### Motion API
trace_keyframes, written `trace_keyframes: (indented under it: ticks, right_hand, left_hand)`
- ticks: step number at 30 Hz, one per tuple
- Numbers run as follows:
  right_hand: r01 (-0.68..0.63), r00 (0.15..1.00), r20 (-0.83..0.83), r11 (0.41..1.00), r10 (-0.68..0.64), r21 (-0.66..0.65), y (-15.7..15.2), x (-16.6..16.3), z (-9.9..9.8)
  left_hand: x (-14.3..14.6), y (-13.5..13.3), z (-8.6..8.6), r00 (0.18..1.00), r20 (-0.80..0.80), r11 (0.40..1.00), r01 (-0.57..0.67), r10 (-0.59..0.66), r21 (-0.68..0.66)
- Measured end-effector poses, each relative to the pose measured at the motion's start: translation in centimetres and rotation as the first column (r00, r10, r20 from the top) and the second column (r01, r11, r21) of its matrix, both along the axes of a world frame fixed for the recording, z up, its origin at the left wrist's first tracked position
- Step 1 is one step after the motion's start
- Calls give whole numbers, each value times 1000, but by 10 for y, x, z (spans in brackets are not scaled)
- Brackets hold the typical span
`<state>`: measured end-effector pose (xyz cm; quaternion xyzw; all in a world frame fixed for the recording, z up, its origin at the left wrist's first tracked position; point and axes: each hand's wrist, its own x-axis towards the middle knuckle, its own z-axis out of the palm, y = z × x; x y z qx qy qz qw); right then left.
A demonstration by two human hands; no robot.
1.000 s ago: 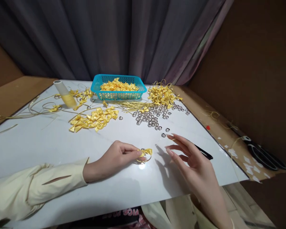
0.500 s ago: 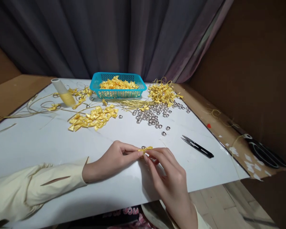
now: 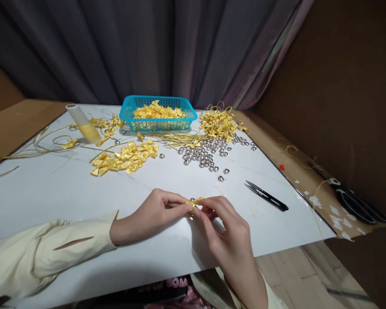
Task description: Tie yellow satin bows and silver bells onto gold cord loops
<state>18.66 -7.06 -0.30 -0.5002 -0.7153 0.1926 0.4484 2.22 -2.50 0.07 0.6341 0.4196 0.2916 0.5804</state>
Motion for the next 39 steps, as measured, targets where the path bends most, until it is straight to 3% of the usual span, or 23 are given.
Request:
trace_keyframes:
  ticks: [13,18,22,26,39]
  right_hand:
    - [-20,1000,-20,998,18,-58,0,-1,2]
    - [40,997,66,999,-42,20,4,14,8]
    - [-128,990,40,974,138,-187,9,27,14]
    - [-155,986,5,940,164,-303,11,32,18]
    - [-49,998,26,972,57,-231,9,45,29]
  left_hand:
    - [-1,0,1,1000,-3,1000,6,-6,-21]
    - [-2,0,1,1000,22,999,20,-20,-39]
    - [-4,1,-1,992,91,993,98,-92,-68]
    - [-4,0,-1,981,152,987,132,-116,-96]
    - [-3,0,2,986,114,986,133,-121,-105]
